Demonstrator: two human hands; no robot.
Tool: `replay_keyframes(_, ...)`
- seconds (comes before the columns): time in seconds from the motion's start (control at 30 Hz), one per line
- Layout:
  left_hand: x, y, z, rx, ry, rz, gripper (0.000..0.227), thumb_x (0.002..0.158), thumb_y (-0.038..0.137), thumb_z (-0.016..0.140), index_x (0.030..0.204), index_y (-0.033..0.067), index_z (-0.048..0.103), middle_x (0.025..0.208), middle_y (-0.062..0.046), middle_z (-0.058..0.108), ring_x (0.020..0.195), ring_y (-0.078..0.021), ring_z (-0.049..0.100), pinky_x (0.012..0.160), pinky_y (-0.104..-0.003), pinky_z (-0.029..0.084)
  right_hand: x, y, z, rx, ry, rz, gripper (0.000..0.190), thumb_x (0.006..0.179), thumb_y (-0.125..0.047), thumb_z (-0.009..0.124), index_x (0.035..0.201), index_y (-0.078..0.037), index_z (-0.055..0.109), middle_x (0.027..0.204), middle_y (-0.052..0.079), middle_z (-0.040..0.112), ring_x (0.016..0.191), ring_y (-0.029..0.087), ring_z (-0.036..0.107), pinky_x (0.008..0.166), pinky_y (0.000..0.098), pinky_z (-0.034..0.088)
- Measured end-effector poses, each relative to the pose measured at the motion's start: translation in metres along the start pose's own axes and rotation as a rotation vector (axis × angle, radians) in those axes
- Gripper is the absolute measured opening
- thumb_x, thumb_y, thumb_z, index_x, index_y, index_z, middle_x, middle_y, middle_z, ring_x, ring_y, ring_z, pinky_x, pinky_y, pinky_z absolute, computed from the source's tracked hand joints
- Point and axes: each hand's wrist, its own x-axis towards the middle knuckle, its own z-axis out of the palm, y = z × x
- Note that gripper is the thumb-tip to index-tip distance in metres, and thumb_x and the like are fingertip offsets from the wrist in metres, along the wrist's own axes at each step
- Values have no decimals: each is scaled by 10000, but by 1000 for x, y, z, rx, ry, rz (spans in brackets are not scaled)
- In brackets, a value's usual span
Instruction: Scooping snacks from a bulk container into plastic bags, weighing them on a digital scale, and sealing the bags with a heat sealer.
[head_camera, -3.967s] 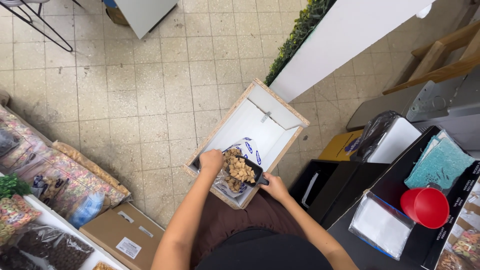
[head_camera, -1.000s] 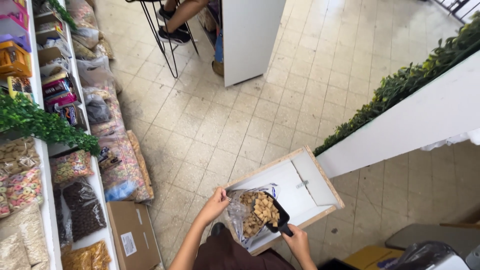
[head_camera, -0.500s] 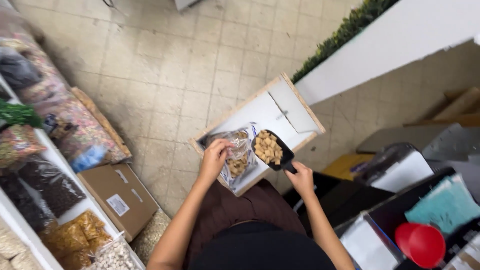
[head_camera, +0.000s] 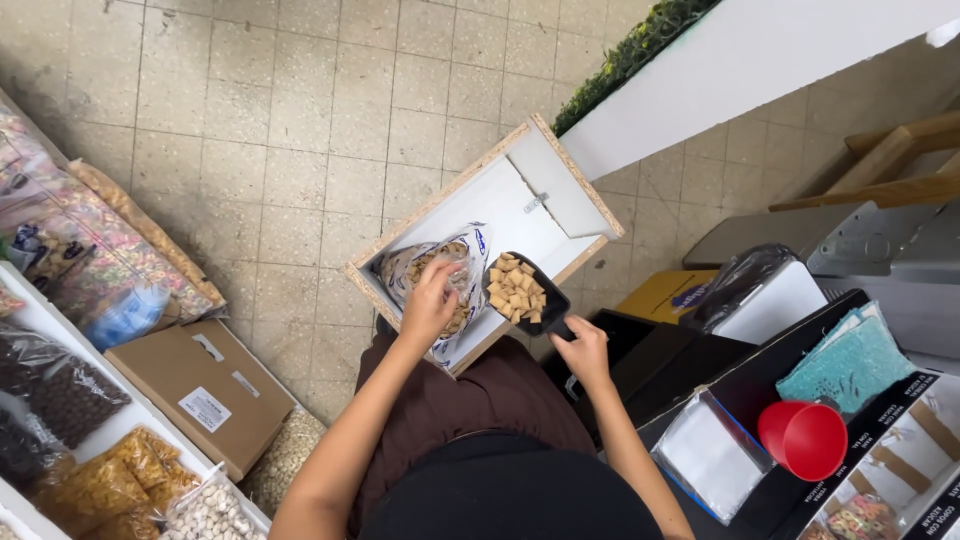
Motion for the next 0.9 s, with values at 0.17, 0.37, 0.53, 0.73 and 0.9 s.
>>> replay_keyframes(0.17, 0, -6, -1, 150, -173, -104, 505, 881, -52, 581, 1383, -3, 558, 1411, -212, 528, 1032, -411, 703, 809, -472, 617, 2, -5, 22, -8, -96, -67, 263, 682, 2, 861, 928, 4, 766, 944, 188, 775, 993, 368, 730, 798, 421, 604)
replay_keyframes(0.37, 2, -30, 1, 222, -246, -61, 602, 810, -81, 598, 1405, -17, 530, 1431, -214, 519, 1088, -455, 670, 845, -524, 601, 14, -28, 26, -143, -353, 32, 332, 774, -40, 832, 1089, 39, 762, 1084, 222, 760, 1094, 375, 705, 883, 424, 600)
replay_keyframes(0.53, 0, -33, -4, 303, -336, -18, 657, 788, -98, 527, 1433, 27, 522, 1459, -135, 510, 1039, -431, 692, 817, -518, 599, 31, -47, 19, -271, -547, 31, 389, 839, -99, 805, 1192, 43, 724, 1177, 240, 729, 1154, 373, 682, 939, 437, 587)
replay_keyframes(0.73, -4, -12, -24, 304, -356, -61, 712, 800, -117, 513, 1488, 61, 486, 1505, -111, 481, 972, -413, 711, 788, -489, 598, 48, -80, 9, -395, -708, 29, 438, 919, -235, 743, 1272, 20, 690, 1211, 228, 723, 1147, 374, 688, 944, 470, 584)
replay_keyframes(0.9, -4, -18, -25, 393, -367, -23, 757, 775, -96, 520, 1501, 109, 445, 1530, -48, 449, 1030, -427, 696, 850, -540, 601, 52, -108, 10, -520, -765, 59, 446, 970, -310, 662, 1332, -50, 659, 1248, 166, 719, 1151, 329, 692, 945, 455, 582)
